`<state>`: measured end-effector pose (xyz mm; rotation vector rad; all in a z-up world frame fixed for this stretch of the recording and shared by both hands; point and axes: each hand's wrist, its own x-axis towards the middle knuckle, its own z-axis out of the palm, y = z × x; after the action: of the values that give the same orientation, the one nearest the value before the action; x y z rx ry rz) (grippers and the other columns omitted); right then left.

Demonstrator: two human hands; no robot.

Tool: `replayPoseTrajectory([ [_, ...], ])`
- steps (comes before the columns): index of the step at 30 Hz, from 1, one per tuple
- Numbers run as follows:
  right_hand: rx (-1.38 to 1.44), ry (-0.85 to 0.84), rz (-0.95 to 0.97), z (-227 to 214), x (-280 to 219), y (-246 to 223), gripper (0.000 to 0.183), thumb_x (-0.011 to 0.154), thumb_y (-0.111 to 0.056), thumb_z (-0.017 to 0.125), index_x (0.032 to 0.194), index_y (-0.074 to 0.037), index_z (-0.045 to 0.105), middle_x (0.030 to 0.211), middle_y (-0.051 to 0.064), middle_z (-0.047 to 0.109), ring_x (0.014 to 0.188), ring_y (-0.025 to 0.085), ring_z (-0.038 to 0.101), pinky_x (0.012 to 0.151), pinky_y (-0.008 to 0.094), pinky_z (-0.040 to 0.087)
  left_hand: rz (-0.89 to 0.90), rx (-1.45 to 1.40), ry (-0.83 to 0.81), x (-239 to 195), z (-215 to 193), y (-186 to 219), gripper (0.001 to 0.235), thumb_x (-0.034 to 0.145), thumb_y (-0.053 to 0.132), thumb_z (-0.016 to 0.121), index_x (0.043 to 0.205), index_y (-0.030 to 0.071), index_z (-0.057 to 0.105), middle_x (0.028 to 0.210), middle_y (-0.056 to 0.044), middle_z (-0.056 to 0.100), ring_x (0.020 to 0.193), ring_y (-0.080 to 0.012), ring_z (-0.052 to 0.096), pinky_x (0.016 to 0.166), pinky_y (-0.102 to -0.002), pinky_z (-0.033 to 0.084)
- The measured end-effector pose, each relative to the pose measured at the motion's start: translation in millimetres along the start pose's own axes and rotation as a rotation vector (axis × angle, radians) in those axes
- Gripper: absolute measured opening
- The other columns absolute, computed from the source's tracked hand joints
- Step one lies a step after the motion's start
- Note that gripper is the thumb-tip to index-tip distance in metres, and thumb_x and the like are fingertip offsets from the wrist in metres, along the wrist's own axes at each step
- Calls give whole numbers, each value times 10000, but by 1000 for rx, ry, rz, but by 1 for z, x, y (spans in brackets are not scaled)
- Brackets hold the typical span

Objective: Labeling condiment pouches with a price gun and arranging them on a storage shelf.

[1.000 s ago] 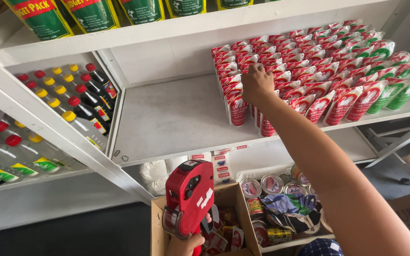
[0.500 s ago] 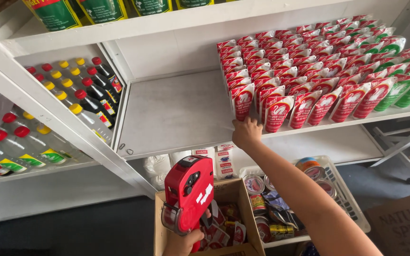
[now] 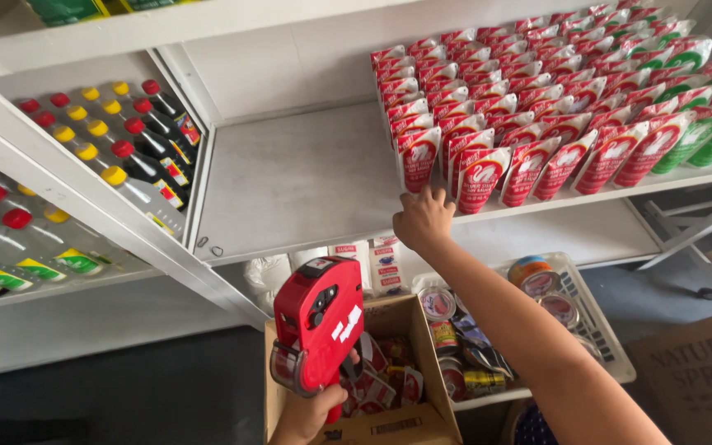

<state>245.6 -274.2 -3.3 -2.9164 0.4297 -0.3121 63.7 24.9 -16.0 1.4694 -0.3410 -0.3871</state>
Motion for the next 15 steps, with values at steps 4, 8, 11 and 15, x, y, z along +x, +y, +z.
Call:
replayPoseTrajectory([
  [4, 267, 207, -144, 13, -51, 1, 264, 861, -195, 655, 1105, -147, 743, 1144, 121, 627, 1131, 354, 567, 889, 511, 491, 18, 57, -4, -5, -7, -3, 538, 640, -29, 626, 1173, 20, 672, 1165, -88, 686, 1165, -230, 630, 994, -357, 489],
  [8, 597, 118, -198, 38, -109, -1, 116, 894, -135, 679, 991, -116, 740, 1023, 100, 689, 969, 342, 676, 830, 447, 553, 120, 182, -40, -9, -15, -2, 490, 682, -9, 645, 1170, 27, 669, 1185, -67, 680, 1181, -227, 610, 1006, -343, 474],
  [11, 563, -249, -188, 78, -143, -10, 129, 873, -212, 734, 936, -101, 753, 965, 124, 723, 906, 353, 710, 813, 445, 565, 53, 197, -39, -13, -20, -8, 497, 683, -5, 648, 1178, 31, 673, 1165, -73, 691, 1132, -232, 620, 979, -351, 481],
  [15, 340, -566, -347, 223, -181, -1, 432, 729, -262, 842, 1147, -212, 743, 1137, 204, 660, 943, 427, 681, 822, 464, 571, 37, 149, -7, -18, -23, -5, 531, 675, 1, 641, 1204, 39, 648, 1176, -70, 705, 1126, -226, 642, 946, -362, 504],
])
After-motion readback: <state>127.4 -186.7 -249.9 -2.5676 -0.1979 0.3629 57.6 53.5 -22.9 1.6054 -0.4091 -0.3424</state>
